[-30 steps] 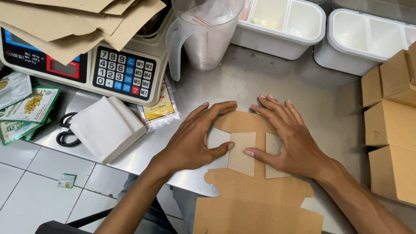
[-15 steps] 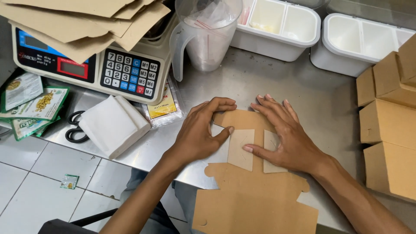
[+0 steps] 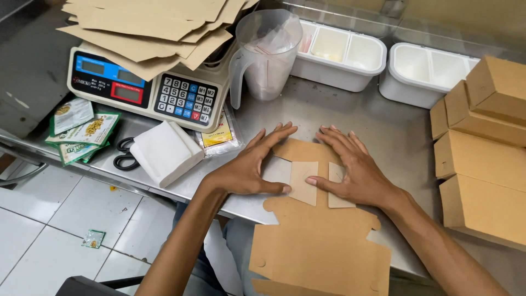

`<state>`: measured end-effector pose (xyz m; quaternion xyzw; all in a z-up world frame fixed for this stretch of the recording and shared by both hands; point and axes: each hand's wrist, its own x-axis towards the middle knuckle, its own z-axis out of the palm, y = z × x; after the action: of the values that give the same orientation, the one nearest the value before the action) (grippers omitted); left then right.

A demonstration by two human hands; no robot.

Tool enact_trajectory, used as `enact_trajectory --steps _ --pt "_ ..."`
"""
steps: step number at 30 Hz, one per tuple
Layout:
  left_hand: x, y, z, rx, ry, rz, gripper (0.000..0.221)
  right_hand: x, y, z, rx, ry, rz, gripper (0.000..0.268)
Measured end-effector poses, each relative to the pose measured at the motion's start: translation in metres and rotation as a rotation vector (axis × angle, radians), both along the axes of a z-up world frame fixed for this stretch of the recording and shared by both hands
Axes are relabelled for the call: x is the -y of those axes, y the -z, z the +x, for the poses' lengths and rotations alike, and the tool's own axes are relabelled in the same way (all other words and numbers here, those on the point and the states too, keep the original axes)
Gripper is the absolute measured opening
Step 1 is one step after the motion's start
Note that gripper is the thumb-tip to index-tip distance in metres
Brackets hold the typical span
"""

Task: Assembling a cardboard box from a flat template by folding and tucking the edges.

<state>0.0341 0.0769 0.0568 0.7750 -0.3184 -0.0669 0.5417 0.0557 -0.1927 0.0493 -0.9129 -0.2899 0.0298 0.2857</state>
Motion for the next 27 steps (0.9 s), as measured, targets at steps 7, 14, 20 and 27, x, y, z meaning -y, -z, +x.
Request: enact_trajectory --steps 7,14,20,27 --pt "0.003 0.001 0.0 0.013 0.004 0.096 0.109 -0.001 -0.002 -0.001 -0.003 -0.001 -0.003 0.09" --pt "0.005 0.013 0.006 0.025 -0.031 0.146 0.112 0.0 -0.002 -0.001 -0.012 0.008 -0.003 0.092" --pt "0.007 0.019 0.009 0.034 -0.085 0.125 0.11 -0.001 0.0 0.0 0.002 0.014 0.001 0.092" --pt "0.012 0.017 0.007 0.037 -0.125 0.072 0.104 -0.001 0.001 0.001 0.018 0.009 0.046 0.091"
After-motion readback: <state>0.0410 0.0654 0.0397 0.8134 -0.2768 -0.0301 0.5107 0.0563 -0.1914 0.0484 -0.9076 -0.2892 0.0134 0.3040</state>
